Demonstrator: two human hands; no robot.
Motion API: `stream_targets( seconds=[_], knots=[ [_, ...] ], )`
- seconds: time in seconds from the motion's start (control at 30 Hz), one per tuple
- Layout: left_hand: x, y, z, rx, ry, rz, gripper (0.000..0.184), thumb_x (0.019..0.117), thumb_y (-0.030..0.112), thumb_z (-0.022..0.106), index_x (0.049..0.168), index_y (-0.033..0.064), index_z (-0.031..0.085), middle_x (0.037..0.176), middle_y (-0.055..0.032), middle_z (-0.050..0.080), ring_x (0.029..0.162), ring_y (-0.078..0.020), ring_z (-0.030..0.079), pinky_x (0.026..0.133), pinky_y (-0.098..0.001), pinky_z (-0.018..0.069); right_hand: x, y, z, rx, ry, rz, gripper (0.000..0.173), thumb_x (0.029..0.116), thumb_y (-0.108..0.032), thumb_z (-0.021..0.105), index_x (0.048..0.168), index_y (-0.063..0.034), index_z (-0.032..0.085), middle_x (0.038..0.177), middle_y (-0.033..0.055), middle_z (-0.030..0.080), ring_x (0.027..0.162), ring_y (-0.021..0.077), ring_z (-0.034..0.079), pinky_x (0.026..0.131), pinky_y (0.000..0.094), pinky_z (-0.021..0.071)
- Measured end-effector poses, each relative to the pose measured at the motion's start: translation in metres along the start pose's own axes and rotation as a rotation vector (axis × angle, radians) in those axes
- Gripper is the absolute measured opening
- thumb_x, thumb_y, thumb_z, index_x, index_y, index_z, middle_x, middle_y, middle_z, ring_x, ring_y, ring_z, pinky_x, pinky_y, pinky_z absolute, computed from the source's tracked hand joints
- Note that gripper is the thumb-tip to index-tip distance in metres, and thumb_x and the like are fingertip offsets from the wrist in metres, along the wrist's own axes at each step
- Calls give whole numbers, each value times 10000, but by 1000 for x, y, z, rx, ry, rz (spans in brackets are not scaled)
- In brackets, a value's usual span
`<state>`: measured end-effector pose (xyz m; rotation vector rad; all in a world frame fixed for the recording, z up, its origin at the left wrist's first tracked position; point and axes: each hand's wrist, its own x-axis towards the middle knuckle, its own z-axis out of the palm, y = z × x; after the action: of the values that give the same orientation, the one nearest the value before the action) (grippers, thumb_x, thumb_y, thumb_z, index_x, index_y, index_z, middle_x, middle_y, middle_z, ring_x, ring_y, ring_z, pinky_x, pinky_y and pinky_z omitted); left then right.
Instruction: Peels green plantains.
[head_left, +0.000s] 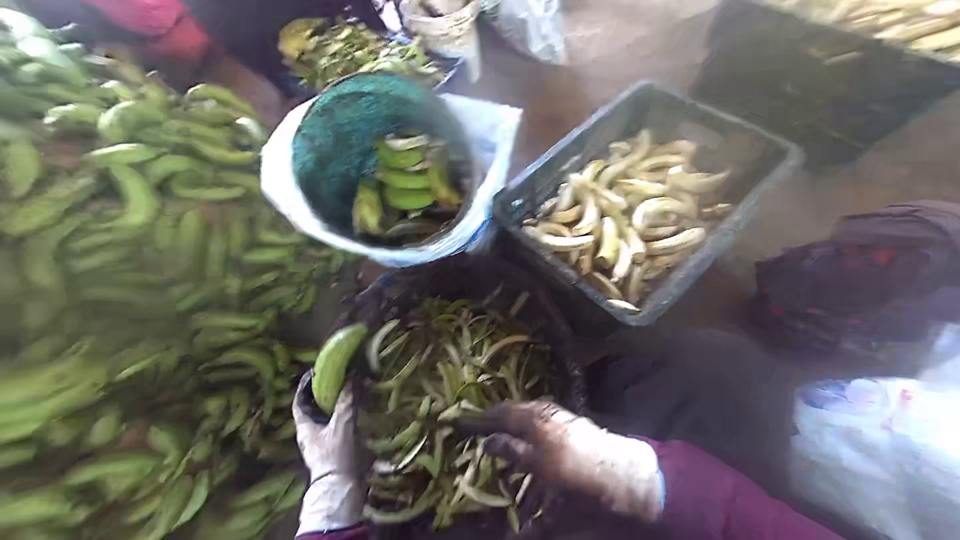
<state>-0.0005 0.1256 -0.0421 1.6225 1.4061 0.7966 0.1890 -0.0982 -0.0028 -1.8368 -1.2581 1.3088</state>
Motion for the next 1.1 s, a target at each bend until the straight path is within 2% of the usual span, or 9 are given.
stream_targets(
  seconds=[0.1,0.17,0.3,0.43,0.57,0.77,0.87,1.0,1.1],
  knots=[
    [-21,22,-16,-682,154,-60,422,1047,181,517,1434,61,397,1154,-82,648,985,-148,682,850,-363,605,1,-16,2,213,71,-100,364,1002,-253,614,1342,-132,657,1215,57,706,1069,138,676,965,379,551],
    [-27,12,-27,-968,104,-2,289,1042,257,478,1266,84,538,1042,-81,683,948,-214,691,844,-448,603,3,-26,10,267,79,-143,338,998,-287,603,1317,-190,663,1080,-18,714,903,65,670,807,319,579],
    [-45,15,-40,-983,241,89,413,986,300,537,1334,106,427,992,-77,643,888,-232,681,819,-475,599,3,-40,31,197,121,-191,386,1021,-374,555,1355,-199,637,951,-39,715,766,52,667,691,304,588],
    [-69,38,-49,-866,374,304,654,860,727,598,1169,152,569,807,4,691,669,-133,682,602,-344,611,-3,-54,53,189,61,-88,344,1024,-419,526,1163,-137,666,849,-31,678,717,61,656,657,301,572],
    [-88,30,-52,-520,418,677,403,986,562,547,1223,254,654,1158,111,702,1060,-40,662,908,-249,555,-7,-64,69,284,-59,-3,308,1028,-392,519,1127,-134,656,842,-46,648,738,35,626,691,264,539],
    [-94,46,-48,-541,358,785,343,985,474,599,1263,285,669,1188,137,705,1070,-24,666,909,-228,559,-9,-76,75,355,-55,-11,260,1036,-374,511,1095,-148,625,750,-84,610,634,3,594,596,216,523],
    [-82,41,-57,-668,255,843,355,954,412,684,1246,217,630,1183,37,695,1023,-107,675,882,-311,578,-6,-80,78,323,64,-147,284,1039,-329,514,1135,-88,630,808,-51,641,689,-5,617,645,193,541],
    [-67,58,-53,-648,325,669,333,1055,446,478,1235,171,523,1173,12,664,1098,-138,650,945,-361,560,2,-74,65,200,33,-116,338,1025,-337,512,1182,-73,653,868,0,670,732,54,640,674,265,557],
    [-61,58,-40,-946,402,296,563,1046,610,287,1126,145,594,892,-42,680,767,-160,685,663,-356,601,12,-78,42,191,-79,-7,300,1034,-416,497,1099,-156,632,740,-53,636,590,49,620,548,263,548]
  ],
)
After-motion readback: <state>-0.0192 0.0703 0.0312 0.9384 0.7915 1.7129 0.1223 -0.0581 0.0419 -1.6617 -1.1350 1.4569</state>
